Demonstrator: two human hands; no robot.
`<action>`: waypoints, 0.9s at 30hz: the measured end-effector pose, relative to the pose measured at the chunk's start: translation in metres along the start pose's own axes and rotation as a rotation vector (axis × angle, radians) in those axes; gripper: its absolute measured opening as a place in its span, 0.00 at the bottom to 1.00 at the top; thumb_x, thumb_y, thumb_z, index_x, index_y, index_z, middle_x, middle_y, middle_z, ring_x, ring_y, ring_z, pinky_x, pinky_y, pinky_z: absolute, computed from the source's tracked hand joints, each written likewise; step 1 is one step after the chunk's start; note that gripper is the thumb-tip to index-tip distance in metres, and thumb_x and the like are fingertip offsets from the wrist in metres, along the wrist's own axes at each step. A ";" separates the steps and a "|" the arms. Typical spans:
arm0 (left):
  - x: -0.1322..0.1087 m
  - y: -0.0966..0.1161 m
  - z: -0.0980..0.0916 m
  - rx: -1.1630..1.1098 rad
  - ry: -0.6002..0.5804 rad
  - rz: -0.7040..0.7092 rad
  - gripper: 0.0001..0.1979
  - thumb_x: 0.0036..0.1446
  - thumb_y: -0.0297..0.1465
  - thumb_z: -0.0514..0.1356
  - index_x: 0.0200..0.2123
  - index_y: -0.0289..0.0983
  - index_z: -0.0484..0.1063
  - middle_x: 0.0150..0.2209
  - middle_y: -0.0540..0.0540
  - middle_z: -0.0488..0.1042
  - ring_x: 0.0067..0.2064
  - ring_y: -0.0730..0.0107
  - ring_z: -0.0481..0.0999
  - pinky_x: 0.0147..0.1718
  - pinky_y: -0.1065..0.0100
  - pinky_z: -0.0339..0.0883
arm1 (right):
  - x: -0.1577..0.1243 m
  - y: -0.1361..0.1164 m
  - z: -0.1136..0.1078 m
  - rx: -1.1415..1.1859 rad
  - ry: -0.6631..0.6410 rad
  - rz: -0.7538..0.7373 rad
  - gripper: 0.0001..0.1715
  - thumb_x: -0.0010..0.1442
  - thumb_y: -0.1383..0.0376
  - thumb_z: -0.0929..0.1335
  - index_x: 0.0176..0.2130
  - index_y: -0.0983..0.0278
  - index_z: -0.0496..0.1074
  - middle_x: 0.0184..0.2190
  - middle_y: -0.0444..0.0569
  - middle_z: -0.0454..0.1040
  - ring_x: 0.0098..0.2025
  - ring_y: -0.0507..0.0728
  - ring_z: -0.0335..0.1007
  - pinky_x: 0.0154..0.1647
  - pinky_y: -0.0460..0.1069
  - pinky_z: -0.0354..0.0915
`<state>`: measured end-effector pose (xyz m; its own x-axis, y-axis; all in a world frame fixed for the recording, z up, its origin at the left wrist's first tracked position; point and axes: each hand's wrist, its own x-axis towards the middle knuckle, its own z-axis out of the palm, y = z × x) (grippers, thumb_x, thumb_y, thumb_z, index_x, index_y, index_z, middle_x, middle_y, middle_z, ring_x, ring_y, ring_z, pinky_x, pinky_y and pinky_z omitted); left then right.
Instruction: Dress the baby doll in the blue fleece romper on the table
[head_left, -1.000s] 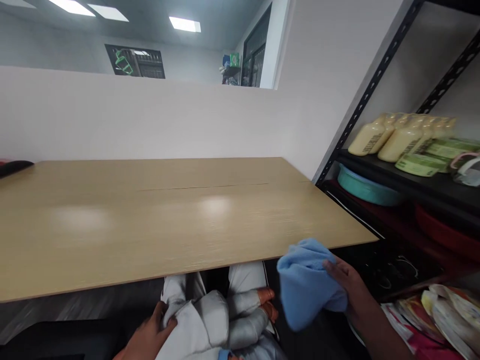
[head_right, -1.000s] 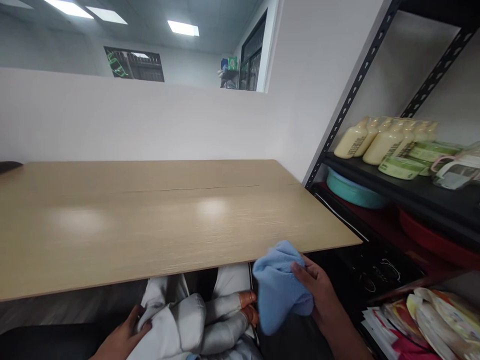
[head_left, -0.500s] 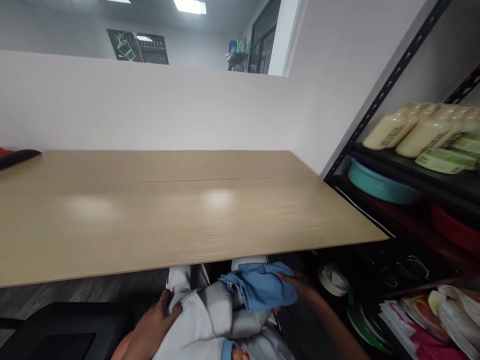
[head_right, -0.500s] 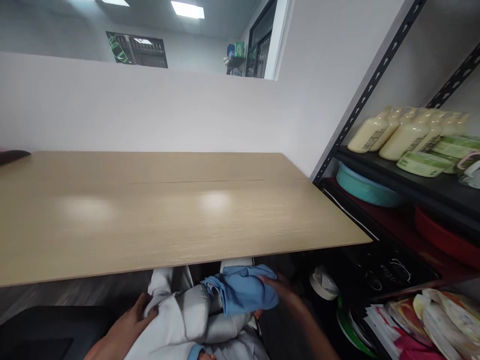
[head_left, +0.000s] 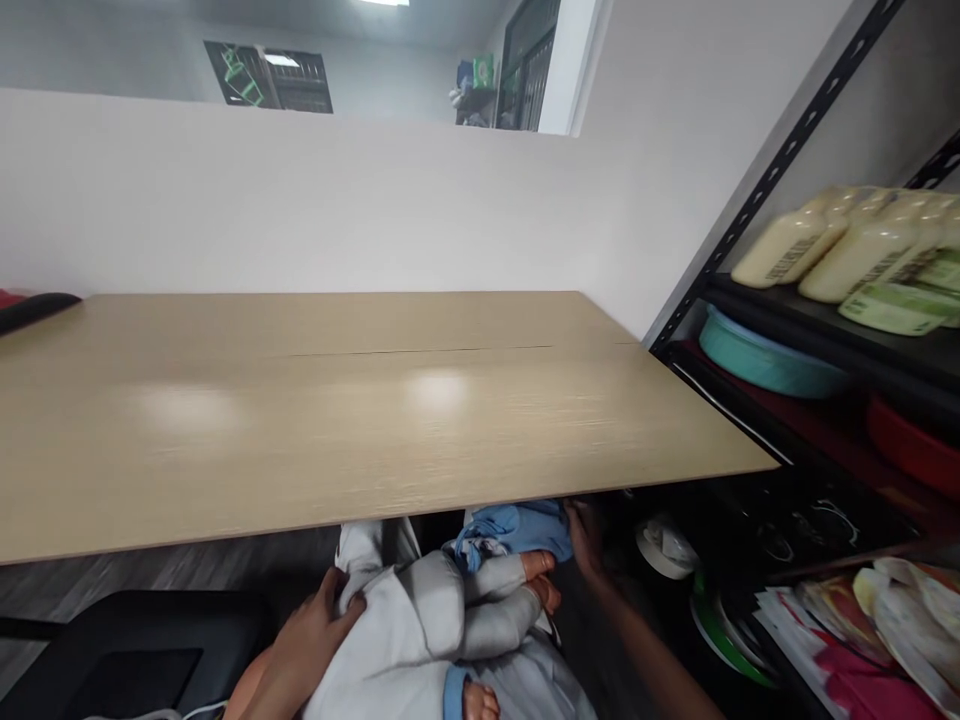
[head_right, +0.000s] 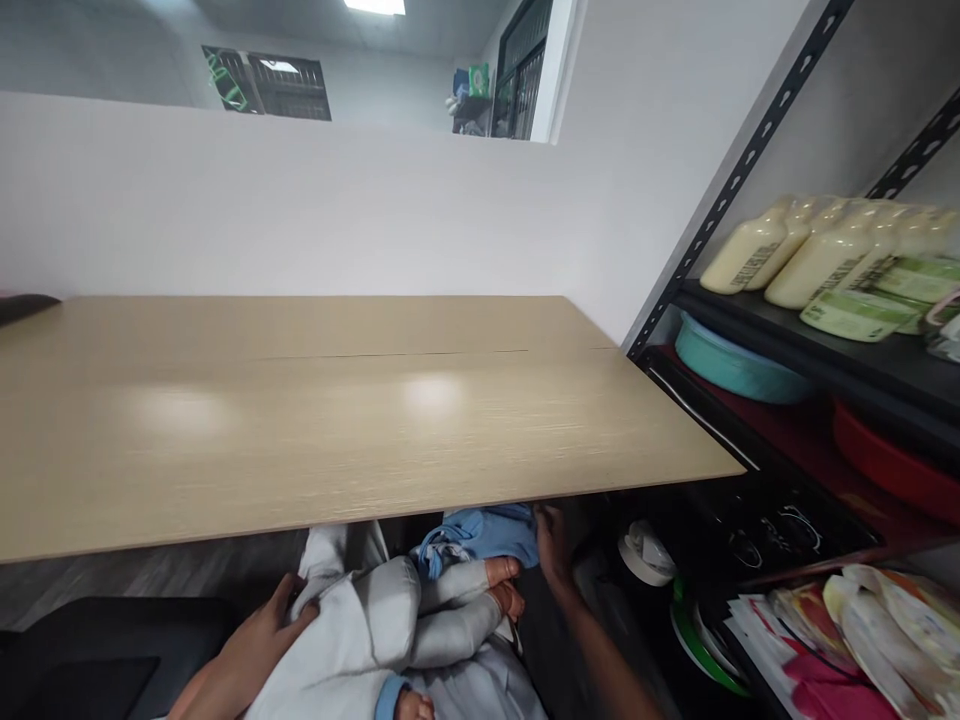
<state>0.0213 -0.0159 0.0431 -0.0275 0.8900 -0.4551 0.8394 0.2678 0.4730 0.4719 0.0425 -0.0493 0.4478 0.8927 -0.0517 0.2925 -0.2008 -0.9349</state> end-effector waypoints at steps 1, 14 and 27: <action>0.000 0.000 0.000 -0.007 0.000 0.006 0.34 0.65 0.44 0.48 0.66 0.29 0.64 0.65 0.29 0.75 0.67 0.44 0.75 0.64 0.56 0.66 | -0.004 0.000 -0.002 -0.014 0.001 -0.024 0.39 0.60 0.34 0.64 0.45 0.64 0.79 0.48 0.59 0.80 0.58 0.74 0.71 0.66 0.66 0.63; 0.005 -0.001 0.002 0.015 0.013 0.025 0.35 0.65 0.47 0.47 0.63 0.30 0.69 0.65 0.28 0.75 0.66 0.39 0.75 0.66 0.46 0.64 | 0.007 -0.026 0.041 -0.334 -0.250 -0.231 0.30 0.58 0.43 0.69 0.48 0.62 0.81 0.53 0.61 0.82 0.67 0.78 0.66 0.71 0.71 0.57; 0.000 -0.081 -0.047 -0.386 -0.110 -0.093 0.41 0.43 0.69 0.61 0.46 0.43 0.86 0.59 0.42 0.81 0.68 0.40 0.74 0.72 0.52 0.62 | -0.126 -0.160 0.016 -0.389 -1.205 -0.398 0.48 0.64 0.41 0.72 0.76 0.41 0.55 0.79 0.48 0.53 0.79 0.70 0.47 0.78 0.65 0.50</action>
<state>-0.0722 -0.0201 0.0400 -0.0177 0.8162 -0.5775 0.5700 0.4828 0.6648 0.3547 -0.0314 0.1008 -0.6900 0.6735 -0.2651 0.5397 0.2346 -0.8085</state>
